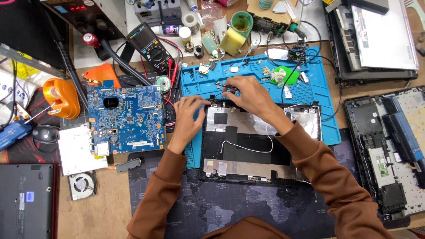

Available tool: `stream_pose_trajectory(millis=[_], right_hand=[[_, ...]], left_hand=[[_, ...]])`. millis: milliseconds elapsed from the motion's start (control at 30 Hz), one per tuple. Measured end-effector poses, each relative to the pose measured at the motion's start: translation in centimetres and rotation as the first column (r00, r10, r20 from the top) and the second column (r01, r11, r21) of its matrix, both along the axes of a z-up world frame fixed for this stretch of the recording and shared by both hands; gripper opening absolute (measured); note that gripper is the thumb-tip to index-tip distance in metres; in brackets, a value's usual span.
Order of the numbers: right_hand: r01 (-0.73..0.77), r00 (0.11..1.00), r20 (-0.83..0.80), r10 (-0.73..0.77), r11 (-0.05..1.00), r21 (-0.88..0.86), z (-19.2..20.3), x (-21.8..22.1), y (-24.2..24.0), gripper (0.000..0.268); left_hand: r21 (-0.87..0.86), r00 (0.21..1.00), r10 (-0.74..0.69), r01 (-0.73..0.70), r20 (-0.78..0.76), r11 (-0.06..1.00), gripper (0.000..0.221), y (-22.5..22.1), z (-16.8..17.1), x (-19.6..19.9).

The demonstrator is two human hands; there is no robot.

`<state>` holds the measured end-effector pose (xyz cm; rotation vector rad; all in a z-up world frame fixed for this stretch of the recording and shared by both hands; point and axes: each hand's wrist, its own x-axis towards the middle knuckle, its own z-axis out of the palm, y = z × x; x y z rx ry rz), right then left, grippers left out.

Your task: Routing and securing internal cables within a laptop screen assembly using tweezers

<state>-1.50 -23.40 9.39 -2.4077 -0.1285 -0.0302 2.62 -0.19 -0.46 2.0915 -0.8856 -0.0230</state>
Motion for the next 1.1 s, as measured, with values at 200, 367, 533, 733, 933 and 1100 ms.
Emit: stream_pose_trajectory(millis=[200,367,533,733,933,1100], right_hand=[[0.030,0.997,0.068,-0.030,1.000,0.004,-1.2,0.1,0.4,0.005],[0.054,0.993,0.106,-0.052,0.998,-0.011,-2.6,0.6,0.1,0.004],[0.073,0.990,0.126,-0.070,0.997,-0.020,-3.6,0.7,-0.3,0.003],[0.070,0.995,0.074,-0.068,0.997,-0.030,-4.1,0.1,-1.2,0.004],[0.089,0.993,0.091,-0.081,0.992,-0.085,-3.2,-0.9,-1.2,0.006],[0.196,0.942,0.274,-0.194,0.980,0.021,-1.0,-2.7,-0.7,0.010]], left_hand=[[0.033,0.999,0.037,-0.036,-0.025,0.999,0.025,-1.4,-0.1,1.4],[0.034,0.996,0.067,-0.065,-0.059,0.997,0.018,-2.9,-0.1,1.9],[0.018,0.993,0.083,-0.081,-0.085,0.997,0.017,-3.1,0.4,2.0],[0.023,0.989,0.090,-0.088,-0.119,0.996,0.017,-3.3,0.4,2.2],[0.011,0.987,0.100,-0.099,-0.127,0.995,0.017,-3.4,0.7,1.6],[-0.065,0.987,0.026,-0.037,-0.161,0.997,0.015,-2.4,0.9,1.2]])
